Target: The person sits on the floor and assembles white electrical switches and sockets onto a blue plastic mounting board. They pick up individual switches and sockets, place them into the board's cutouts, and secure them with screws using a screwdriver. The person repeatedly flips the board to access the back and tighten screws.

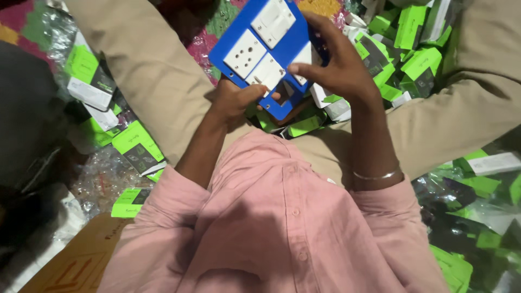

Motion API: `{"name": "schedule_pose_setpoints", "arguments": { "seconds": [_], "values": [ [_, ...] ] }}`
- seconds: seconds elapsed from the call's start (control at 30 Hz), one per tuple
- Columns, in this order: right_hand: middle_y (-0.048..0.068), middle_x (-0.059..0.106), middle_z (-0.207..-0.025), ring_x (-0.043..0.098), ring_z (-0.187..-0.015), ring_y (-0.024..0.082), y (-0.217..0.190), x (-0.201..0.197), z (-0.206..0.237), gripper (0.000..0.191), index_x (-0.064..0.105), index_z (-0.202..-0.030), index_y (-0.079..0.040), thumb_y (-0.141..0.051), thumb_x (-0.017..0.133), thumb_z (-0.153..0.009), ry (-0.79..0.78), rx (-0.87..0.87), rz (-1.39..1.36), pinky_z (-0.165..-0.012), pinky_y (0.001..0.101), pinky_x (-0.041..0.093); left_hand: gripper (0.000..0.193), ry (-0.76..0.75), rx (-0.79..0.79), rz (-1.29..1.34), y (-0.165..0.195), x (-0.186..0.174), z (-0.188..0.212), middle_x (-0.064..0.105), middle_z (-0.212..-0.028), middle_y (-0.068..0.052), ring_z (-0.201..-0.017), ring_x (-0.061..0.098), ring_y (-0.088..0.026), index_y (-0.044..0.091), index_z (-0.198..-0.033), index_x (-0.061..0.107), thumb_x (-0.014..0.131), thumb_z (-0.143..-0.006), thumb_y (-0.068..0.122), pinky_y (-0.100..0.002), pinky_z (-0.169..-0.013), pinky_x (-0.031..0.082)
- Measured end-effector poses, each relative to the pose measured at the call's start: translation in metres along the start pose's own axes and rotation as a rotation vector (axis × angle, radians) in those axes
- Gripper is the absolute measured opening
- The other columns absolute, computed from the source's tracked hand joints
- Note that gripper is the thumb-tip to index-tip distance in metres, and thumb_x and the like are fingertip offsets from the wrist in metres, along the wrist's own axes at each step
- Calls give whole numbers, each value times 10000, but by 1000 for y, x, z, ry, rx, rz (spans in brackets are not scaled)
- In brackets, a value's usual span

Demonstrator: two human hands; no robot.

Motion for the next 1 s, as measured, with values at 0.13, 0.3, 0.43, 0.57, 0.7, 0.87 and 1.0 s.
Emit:
{"name": "schedule_pose_setpoints", "arguments": {
  "seconds": [0.13,0.3,0.43,0.57,0.7,0.87,1.0],
  "values": [
    [128,579,-1231,552,-1170,295,-37,-21,17,424,739,-1237,-83,-186,953,-885,269,-214,452,-1035,417,470,412,40,31,-15,3,2,3,724,-1068,-153,-865,763,-231,-45,-1290,558,657,-890,-49,-289,-629,579],
    [74,655,-1058,566,-1044,286,-46,10,20,223,802,-1092,-104,-195,909,-918,131,-241,491,-920,397,464,331,-20,137,-175,11,5,2,741,-1083,-112,-931,735,-169,-33,-1253,641,660,-924,-4,-288,-774,606],
    [65,678,-1028,598,-1034,273,-42,18,17,132,793,-1046,-112,-177,867,-959,128,-218,482,-912,387,486,277,-58,171,-314,6,0,-3,755,-1045,-96,-904,727,-159,-21,-1217,676,679,-947,39,-287,-761,596],
    [73,676,-987,614,-973,281,-42,25,16,171,769,-958,-81,-178,875,-864,180,-258,529,-858,397,511,311,38,258,-436,6,-11,-3,731,-1110,-70,-986,712,-141,-7,-1215,675,706,-909,42,-283,-833,599],
    [88,675,-1019,623,-979,285,-43,25,16,197,759,-977,-59,-171,876,-866,216,-296,471,-858,399,515,300,42,295,-468,10,-8,-5,739,-1110,-66,-990,715,-144,-2,-1204,689,721,-909,39,-285,-844,596],
    [75,687,-1000,620,-968,275,-45,23,17,166,772,-982,-71,-141,874,-871,164,-304,509,-854,395,508,326,90,183,-356,4,-11,-6,726,-1056,-74,-887,706,-152,-20,-1202,672,697,-880,24,-305,-726,589],
    [58,692,-1001,602,-980,270,-44,19,16,128,798,-1030,-96,-146,867,-934,107,-244,492,-858,384,497,315,26,286,-386,12,-2,-4,733,-1094,-100,-935,729,-155,-43,-1216,667,687,-905,0,-297,-792,611]
  ]
}}
Point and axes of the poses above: each hand's wrist, its own z-axis away from the middle knuckle, its own x-axis out of the palm, y = z × x, the point moved 10 cm from there along -z, towards the middle knuckle
